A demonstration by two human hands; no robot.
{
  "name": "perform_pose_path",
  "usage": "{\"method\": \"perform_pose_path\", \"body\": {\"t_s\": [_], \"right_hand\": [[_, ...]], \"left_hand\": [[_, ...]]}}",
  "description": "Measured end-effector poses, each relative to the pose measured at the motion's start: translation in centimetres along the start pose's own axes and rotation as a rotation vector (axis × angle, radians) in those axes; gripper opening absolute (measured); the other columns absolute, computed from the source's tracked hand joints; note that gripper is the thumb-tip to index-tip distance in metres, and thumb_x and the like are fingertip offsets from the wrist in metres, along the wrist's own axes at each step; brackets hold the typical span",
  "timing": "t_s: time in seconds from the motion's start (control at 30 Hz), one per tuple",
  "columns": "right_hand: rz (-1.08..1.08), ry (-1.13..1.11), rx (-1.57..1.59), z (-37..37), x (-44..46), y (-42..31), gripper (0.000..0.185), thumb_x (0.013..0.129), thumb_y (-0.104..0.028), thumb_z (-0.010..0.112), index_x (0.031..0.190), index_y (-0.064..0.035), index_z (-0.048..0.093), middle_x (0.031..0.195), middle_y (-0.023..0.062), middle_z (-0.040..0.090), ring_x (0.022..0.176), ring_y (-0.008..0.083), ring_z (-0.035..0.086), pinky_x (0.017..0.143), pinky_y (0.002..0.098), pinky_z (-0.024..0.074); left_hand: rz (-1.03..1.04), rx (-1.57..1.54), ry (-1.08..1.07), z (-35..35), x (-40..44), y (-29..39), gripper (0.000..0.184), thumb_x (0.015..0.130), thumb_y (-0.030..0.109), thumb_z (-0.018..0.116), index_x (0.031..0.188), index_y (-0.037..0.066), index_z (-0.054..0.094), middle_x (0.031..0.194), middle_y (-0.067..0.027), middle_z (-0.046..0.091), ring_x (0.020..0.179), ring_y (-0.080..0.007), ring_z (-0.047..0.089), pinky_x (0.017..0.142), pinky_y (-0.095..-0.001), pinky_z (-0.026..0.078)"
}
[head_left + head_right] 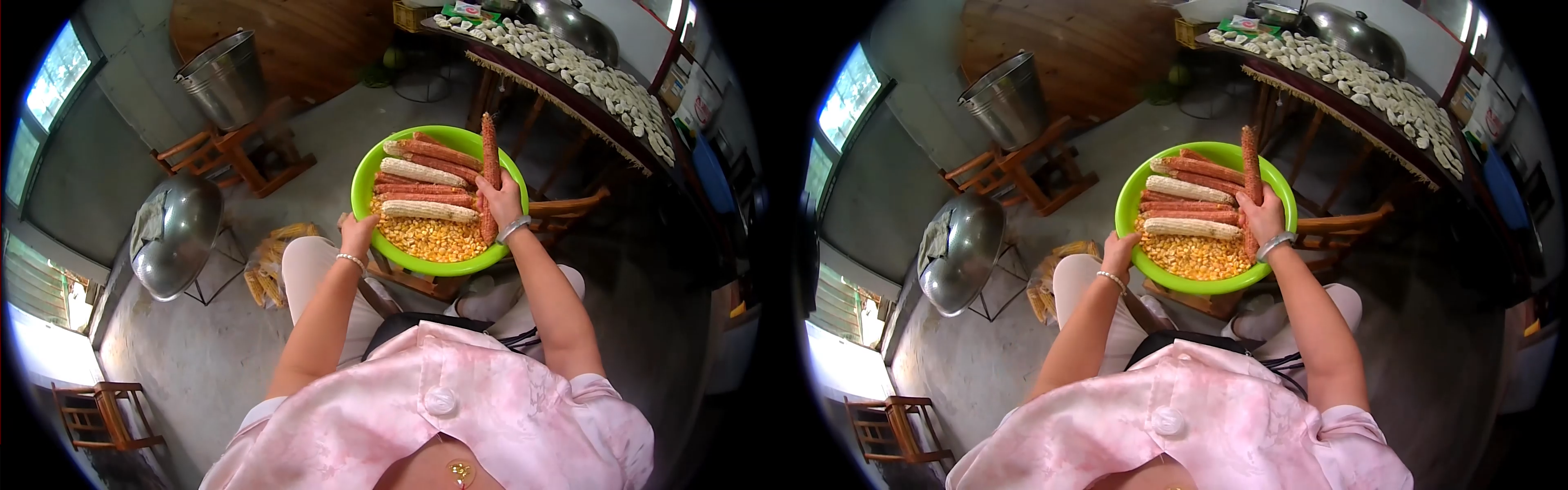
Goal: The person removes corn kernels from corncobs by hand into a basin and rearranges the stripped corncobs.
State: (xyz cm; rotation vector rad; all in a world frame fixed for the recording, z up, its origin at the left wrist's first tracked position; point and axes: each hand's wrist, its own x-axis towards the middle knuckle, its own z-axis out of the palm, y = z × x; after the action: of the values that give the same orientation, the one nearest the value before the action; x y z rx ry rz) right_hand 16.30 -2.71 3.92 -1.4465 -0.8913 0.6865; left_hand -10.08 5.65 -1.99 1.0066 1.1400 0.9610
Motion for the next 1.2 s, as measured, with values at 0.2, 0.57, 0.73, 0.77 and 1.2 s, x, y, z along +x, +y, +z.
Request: {"method": "perform_pose_path", "body": {"t_s": [0.2, 0.57, 0.73, 0.77, 1.2], "right_hand": [[-0.304, -0.187, -0.734, 2.4, -0.2, -4.2, 0.046, 0.078, -0.025, 0.070, 0.119, -0.0101, 0.056, 0.103, 0.0159, 0.066, 0.091, 0.0304, 0.065, 0.080, 0.0389, 0.0504], [-0.260, -0.231, -0.816, 0.4, 2.5, -1.4, 0.025, 0.084, -0.019, 0.061, 0.104, -0.0064, 0.064, 0.100, 0.0131, 0.064, 0.094, 0.0307, 0.060, 0.083, 0.0389, 0.0481], [-0.361, -0.236, -0.903, -0.3, 1.7, -2.0, 0.031, 0.083, -0.021, 0.061, 0.110, -0.0079, 0.062, 0.107, 0.0140, 0.062, 0.101, 0.0317, 0.058, 0.086, 0.0386, 0.0476], [-0.354, -0.301, -0.920, -0.3, 1.3, -1.9, 0.032, 0.082, -0.022, 0.062, 0.112, -0.0085, 0.061, 0.109, 0.0141, 0.061, 0.102, 0.0319, 0.058, 0.086, 0.0385, 0.0475], [-0.591, -0.486, -0.912, 1.6, 2.6, 0.7, 0.031, 0.080, -0.007, 0.060, 0.111, -0.0081, 0.060, 0.112, 0.0120, 0.059, 0.105, 0.0307, 0.054, 0.093, 0.0379, 0.0437]], "left_hand": [[0.042, 0.022, 0.017, -0.1, 0.6, -0.7, 0.023, 0.077, 0.006, 0.062, 0.097, -0.002, 0.056, 0.083, -0.0073, 0.059, 0.072, -0.0166, 0.058, 0.062, -0.0292, 0.048], [0.067, 0.093, 0.037, 0.1, -0.1, -0.1, 0.026, 0.074, 0.006, 0.063, 0.098, -0.003, 0.056, 0.088, -0.0086, 0.061, 0.076, -0.0162, 0.058, 0.066, -0.0287, 0.048], [0.061, 0.063, 0.024, -0.1, -0.6, 0.1, 0.027, 0.074, 0.005, 0.063, 0.099, -0.003, 0.055, 0.088, -0.0090, 0.061, 0.076, -0.0167, 0.059, 0.067, -0.0288, 0.048], [0.064, 0.065, 0.018, -0.1, -0.6, -0.1, 0.027, 0.074, 0.005, 0.062, 0.099, -0.003, 0.054, 0.088, -0.0090, 0.061, 0.076, -0.0168, 0.059, 0.067, -0.0288, 0.048], [0.101, 0.087, -0.010, -0.8, -1.1, -1.6, 0.028, 0.075, 0.006, 0.061, 0.102, -0.002, 0.060, 0.088, -0.0061, 0.062, 0.075, -0.0147, 0.059, 0.067, -0.0267, 0.047]]}}
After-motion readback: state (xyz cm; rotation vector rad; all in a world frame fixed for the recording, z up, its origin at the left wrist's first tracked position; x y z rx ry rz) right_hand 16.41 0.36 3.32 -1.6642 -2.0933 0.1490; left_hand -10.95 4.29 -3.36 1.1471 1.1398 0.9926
